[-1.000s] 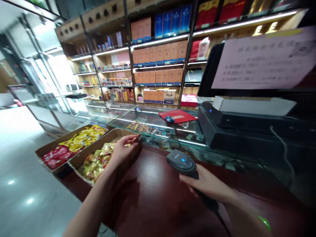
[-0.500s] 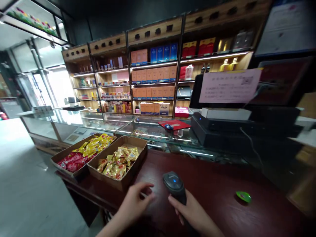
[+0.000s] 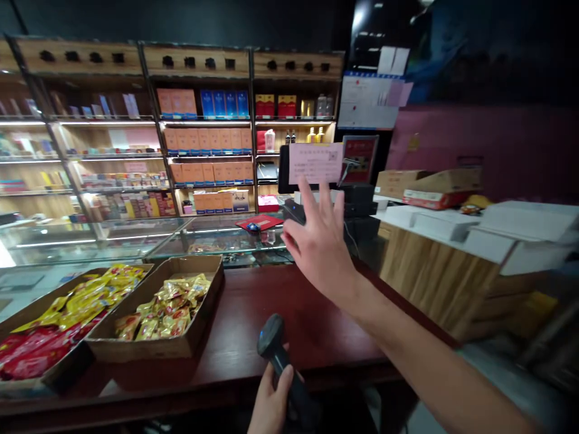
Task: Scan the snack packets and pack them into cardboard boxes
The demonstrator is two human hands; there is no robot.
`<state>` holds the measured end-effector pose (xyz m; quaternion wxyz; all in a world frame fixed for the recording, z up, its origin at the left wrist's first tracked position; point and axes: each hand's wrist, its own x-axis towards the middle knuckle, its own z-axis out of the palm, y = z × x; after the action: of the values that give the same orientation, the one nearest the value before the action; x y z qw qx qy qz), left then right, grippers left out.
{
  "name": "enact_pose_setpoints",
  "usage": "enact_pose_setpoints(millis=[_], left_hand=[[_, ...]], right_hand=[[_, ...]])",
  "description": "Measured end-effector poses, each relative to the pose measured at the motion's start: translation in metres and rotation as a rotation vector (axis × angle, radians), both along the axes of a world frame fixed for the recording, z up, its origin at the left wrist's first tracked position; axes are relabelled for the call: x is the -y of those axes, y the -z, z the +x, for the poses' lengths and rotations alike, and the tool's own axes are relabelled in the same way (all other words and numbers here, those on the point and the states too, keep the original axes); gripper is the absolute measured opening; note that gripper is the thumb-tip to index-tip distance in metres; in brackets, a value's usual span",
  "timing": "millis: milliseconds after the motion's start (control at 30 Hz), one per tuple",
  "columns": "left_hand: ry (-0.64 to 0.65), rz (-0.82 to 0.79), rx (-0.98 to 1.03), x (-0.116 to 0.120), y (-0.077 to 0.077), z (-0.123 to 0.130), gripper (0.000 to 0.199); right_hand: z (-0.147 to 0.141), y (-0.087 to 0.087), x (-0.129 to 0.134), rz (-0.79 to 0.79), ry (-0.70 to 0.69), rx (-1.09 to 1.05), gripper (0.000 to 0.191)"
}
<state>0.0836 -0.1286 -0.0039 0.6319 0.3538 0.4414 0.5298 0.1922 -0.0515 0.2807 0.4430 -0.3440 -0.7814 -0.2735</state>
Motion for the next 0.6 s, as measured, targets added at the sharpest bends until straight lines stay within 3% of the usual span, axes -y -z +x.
enact_pose_setpoints(millis=[67, 100, 167, 233, 267, 333, 400, 433, 500, 533, 600], left_hand=[[0.035, 0.021, -0.012, 0.0, -0.001, 0.0, 0.091], [0.049, 0.03, -0.022, -0.001, -0.001, -0.002, 0.091], [0.026, 0.036, -0.045, -0.004, -0.002, -0.006, 0.088], [-0.044, 0.045, -0.087, -0.009, -0.007, -0.012, 0.081], [-0.086, 0.063, -0.117, -0.011, -0.011, -0.015, 0.076], [-0.109, 0.134, -0.183, -0.013, -0.022, -0.018, 0.067], [-0.046, 0.221, -0.254, -0.011, -0.035, -0.019, 0.062], [0.013, 0.258, -0.299, -0.009, -0.042, -0.021, 0.064], [0.161, 0.342, -0.426, -0.007, -0.058, -0.029, 0.069], [0.24, 0.385, -0.518, -0.007, -0.066, -0.037, 0.068], [0.357, 0.424, -0.755, -0.014, -0.084, -0.062, 0.05]], right_hand=[[-0.011, -0.022, 0.003, 0.071, -0.027, 0.007, 0.018], [-0.014, -0.024, 0.006, 0.077, -0.034, 0.008, 0.018], [-0.013, -0.011, 0.015, 0.004, -0.041, -0.001, 0.016], [-0.006, 0.025, 0.025, -0.215, -0.057, -0.037, 0.009], [-0.002, 0.049, 0.031, -0.39, -0.07, -0.113, 0.021], [0.002, 0.104, 0.039, -0.892, -0.142, -0.263, 0.06], [0.0, 0.159, 0.043, -1.315, -0.31, -0.405, 0.073], [-0.003, 0.182, 0.044, -1.39, -0.398, -0.476, 0.073], [-0.008, 0.219, 0.042, -1.34, -0.458, -0.654, 0.054], [-0.009, 0.231, 0.041, -1.36, -0.452, -0.758, 0.048], [-0.007, 0.247, 0.038, -1.433, -0.39, -0.943, 0.053]])
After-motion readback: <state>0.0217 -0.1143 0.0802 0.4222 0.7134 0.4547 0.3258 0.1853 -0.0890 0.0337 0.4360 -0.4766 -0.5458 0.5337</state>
